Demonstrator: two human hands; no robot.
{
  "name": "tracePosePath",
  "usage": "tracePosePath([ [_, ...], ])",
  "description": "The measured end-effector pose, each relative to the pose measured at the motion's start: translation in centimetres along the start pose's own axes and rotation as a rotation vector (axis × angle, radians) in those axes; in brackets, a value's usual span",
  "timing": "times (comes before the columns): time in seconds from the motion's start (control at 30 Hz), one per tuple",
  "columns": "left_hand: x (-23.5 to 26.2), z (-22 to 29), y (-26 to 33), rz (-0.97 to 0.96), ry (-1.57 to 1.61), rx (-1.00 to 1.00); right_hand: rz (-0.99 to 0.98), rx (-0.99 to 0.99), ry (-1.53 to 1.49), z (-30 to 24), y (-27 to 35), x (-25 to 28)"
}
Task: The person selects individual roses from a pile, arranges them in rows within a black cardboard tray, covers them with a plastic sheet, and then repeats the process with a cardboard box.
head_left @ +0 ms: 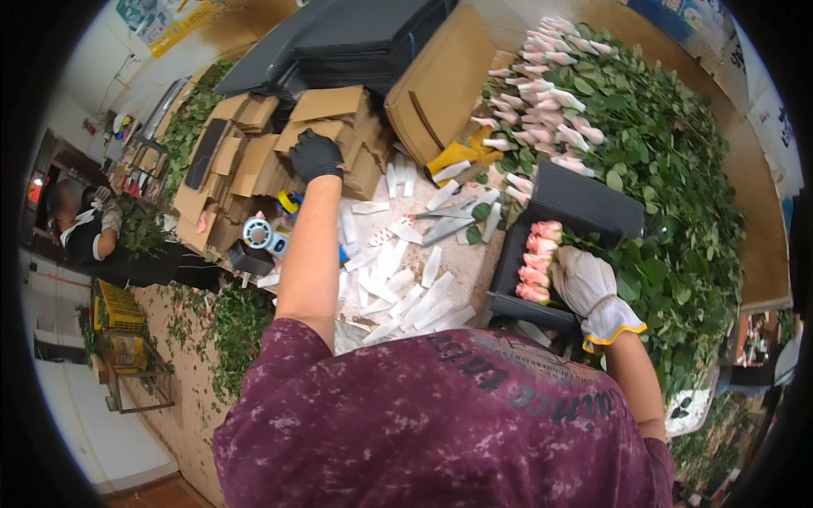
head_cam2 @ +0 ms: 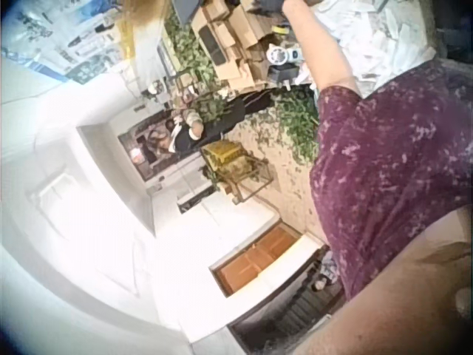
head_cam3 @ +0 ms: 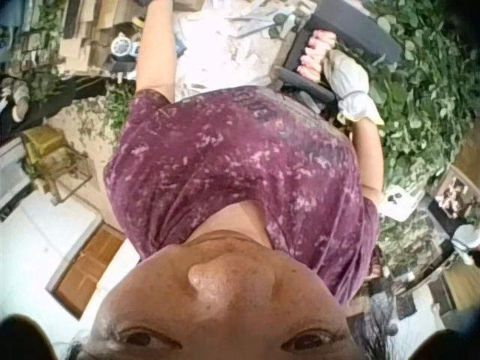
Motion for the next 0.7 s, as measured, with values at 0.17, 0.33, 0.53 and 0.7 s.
tracePosePath([
  [0.17, -2.9, -0.7, 1.1, 0.306, -0.032, -0.115, -0.013, -0.002, -0.009, 0.6, -0.1, -0.6],
  [0.33, 12.1, 4.8, 10.3, 0.600, 0.128, -0.462, -0.206, -0.107, 0.000, 0.5, 0.9, 2.5],
  [0.53, 18.2, 13.7, 17.4, -0.138, 1.421, -0.814, 0.341, 0.155, -0.448, -4.5, 2.7, 14.4],
  [0.7, 20.1, 17.9, 14.1, 0.514, 1.126, -0.790, -0.100, 0.041, -0.753, 1.0, 0.5, 10.5],
])
Point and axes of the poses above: each hand's wrist, its own y-axis away from the middle knuckle, its own x-axis out of the back of the hand, z = x × y, the point moved 3 cm from there along -y, towards the middle knuckle, and after that the axes turned 13 degrees about -x, right-handed, at the moved point
